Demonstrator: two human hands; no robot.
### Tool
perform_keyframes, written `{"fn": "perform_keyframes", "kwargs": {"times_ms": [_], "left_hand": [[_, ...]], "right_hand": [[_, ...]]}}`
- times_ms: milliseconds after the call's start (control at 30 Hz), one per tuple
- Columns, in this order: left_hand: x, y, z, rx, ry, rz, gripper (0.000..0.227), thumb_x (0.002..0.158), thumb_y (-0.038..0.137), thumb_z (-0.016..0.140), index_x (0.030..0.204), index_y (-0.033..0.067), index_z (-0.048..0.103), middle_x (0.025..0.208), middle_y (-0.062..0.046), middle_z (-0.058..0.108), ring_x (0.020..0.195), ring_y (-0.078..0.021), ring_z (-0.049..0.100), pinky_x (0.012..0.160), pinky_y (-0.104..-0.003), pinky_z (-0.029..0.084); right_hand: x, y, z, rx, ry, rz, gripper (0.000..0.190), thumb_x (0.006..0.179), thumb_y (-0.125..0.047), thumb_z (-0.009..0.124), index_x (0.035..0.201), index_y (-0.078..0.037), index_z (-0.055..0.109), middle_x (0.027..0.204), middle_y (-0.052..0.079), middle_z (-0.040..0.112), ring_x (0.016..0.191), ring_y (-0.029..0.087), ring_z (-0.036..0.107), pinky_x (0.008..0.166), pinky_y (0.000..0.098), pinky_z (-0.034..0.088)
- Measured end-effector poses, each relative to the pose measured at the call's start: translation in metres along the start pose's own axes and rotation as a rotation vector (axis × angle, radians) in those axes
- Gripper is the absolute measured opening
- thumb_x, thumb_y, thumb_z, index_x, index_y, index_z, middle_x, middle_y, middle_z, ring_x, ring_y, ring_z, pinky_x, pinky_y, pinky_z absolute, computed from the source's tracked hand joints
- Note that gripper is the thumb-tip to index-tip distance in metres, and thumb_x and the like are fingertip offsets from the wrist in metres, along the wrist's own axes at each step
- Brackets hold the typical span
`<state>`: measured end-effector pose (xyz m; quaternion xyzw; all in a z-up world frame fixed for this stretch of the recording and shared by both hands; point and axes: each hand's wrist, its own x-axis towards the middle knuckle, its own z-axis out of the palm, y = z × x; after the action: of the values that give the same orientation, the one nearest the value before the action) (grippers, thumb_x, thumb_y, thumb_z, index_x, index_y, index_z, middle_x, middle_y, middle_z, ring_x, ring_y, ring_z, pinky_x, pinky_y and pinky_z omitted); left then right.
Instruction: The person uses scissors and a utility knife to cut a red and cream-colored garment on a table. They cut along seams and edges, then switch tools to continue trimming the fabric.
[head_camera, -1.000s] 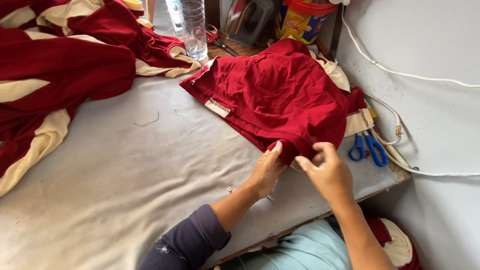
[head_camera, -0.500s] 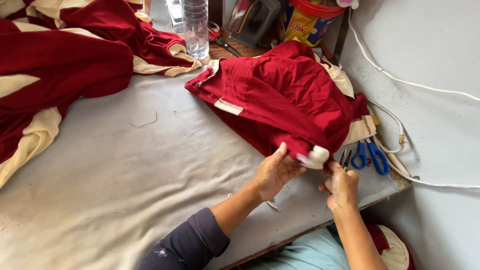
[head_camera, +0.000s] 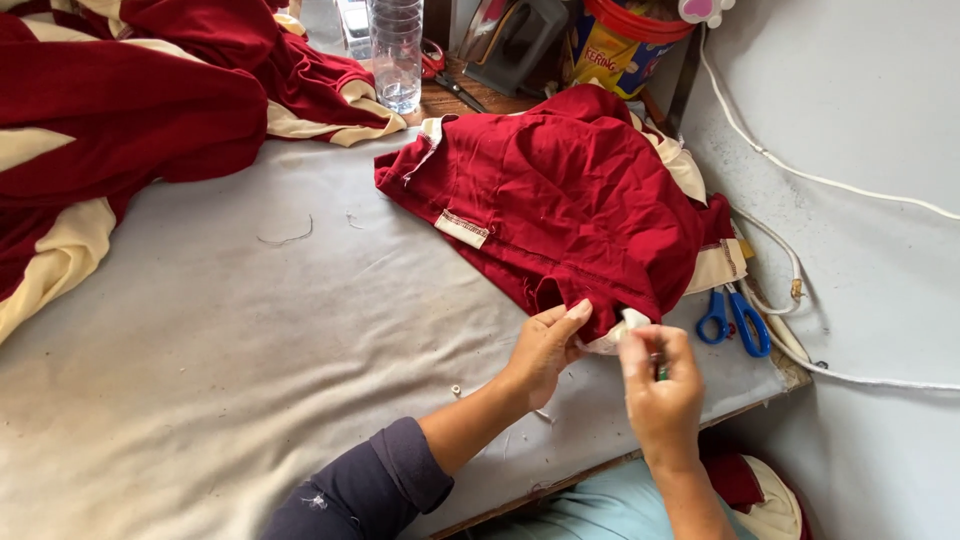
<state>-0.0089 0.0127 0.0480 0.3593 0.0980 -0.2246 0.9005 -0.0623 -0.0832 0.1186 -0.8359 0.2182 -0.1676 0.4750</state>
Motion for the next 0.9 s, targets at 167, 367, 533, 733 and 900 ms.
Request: {"fn": "perform_keyframes", "kwargs": {"times_ms": [167,367,533,733,900], "left_hand": [[-0.01,0.017,0.011,0.022,-0.081,0.025,0.032,0.092,0.031,0.056,0.064,0.0184,0.046,0.059,0.007,0.048,0.056,-0.0039,0.051,0.067,-0.026,0.054],[-0.004,0.025,0.006,-0.018,0.034,-0.014,0.026,0.092,0.04,0.052,0.087,0.0148,0.055,0.081,-0.008,0.068,0.074,-0.0197,0.067,0.066,-0.03,0.057],[-0.009,0.031,0.008,0.014,0.023,-0.017,0.026,0.091,0.04,0.05,0.088,0.0142,0.056,0.086,-0.008,0.068,0.079,-0.0201,0.067,0.073,-0.032,0.056],[-0.011,0.005,0.01,0.002,-0.082,-0.005,0.024,0.088,0.032,0.06,0.076,0.0114,0.058,0.072,-0.006,0.065,0.067,-0.015,0.064,0.07,-0.03,0.055],[-0.015,-0.001,0.015,0.037,-0.091,-0.078,0.018,0.089,0.03,0.058,0.085,0.0132,0.061,0.079,0.001,0.064,0.075,-0.0097,0.061,0.083,-0.027,0.05]], "right_hand": [[0.001,0.026,0.005,-0.389,-0.056,-0.665,0.018,0.082,-0.01,0.067,0.098,-0.007,0.059,0.09,0.005,0.059,0.077,0.02,0.058,0.069,0.0319,0.049],[-0.015,0.012,-0.008,-0.28,-0.931,-0.128,0.009,0.081,-0.014,0.057,0.077,-0.013,0.065,0.072,-0.003,0.064,0.07,0.009,0.058,0.064,0.0225,0.048],[-0.021,0.023,0.001,-0.283,-0.89,-0.322,0.021,0.082,-0.026,0.071,0.071,-0.011,0.062,0.065,-0.005,0.053,0.059,0.007,0.046,0.056,0.0221,0.041],[-0.01,0.022,0.0,-0.159,-0.151,-0.292,0.031,0.081,-0.012,0.066,0.108,-0.009,0.052,0.067,0.003,0.058,0.058,0.011,0.054,0.058,0.024,0.045],[0.0,0.041,-0.005,-0.324,-0.101,-0.206,0.023,0.083,-0.01,0.062,0.104,-0.012,0.054,0.078,0.007,0.067,0.068,0.021,0.064,0.067,0.0323,0.049]]}}
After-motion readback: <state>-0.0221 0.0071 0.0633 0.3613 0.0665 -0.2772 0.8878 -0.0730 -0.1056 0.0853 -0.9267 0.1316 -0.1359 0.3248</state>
